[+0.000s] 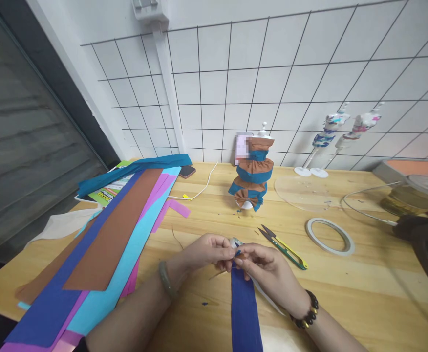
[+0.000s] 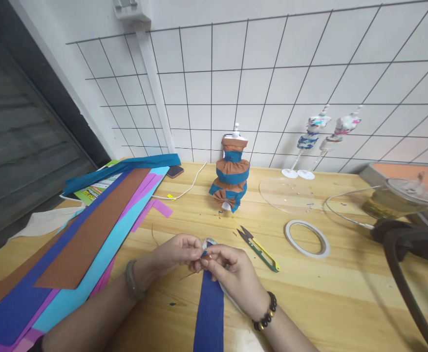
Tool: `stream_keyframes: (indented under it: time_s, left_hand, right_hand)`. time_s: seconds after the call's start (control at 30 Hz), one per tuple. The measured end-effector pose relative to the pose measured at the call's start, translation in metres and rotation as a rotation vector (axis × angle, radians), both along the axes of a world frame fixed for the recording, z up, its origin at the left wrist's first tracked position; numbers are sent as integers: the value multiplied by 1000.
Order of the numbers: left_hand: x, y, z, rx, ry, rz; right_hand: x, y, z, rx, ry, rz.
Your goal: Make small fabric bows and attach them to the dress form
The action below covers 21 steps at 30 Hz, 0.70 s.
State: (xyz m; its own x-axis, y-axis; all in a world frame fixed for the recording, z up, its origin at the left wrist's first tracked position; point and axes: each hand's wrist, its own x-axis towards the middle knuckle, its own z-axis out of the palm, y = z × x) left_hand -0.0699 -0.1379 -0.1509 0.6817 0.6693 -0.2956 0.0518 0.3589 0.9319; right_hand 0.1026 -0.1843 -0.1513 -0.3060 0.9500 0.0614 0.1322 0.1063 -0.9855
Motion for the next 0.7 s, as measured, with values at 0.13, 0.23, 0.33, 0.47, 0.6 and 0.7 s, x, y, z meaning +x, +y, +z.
stream_keyframes:
  time_s: [0.13, 0.23, 0.33, 0.47, 0.6, 0.7]
  left_hand:
    - [0, -1, 0, 2, 0, 6]
    - [0, 0, 0, 7, -4, 35]
    - [-1, 1, -2, 7, -3, 33]
    - [-2, 1, -3, 6, -4, 29]
    - [-3, 1, -2, -19, -25, 21]
    - [-3, 1, -2, -21, -43, 27]
  right_hand:
    - [1, -1, -4, 26, -34, -7]
    - [1, -1, -6, 31, -44, -22]
    - [1, 0, -4, 38, -69, -26]
    - [1, 0, -2, 102, -125, -44]
    - [1, 1, -2, 161, -170, -92]
    - [2, 1, -1, 245, -164, -76]
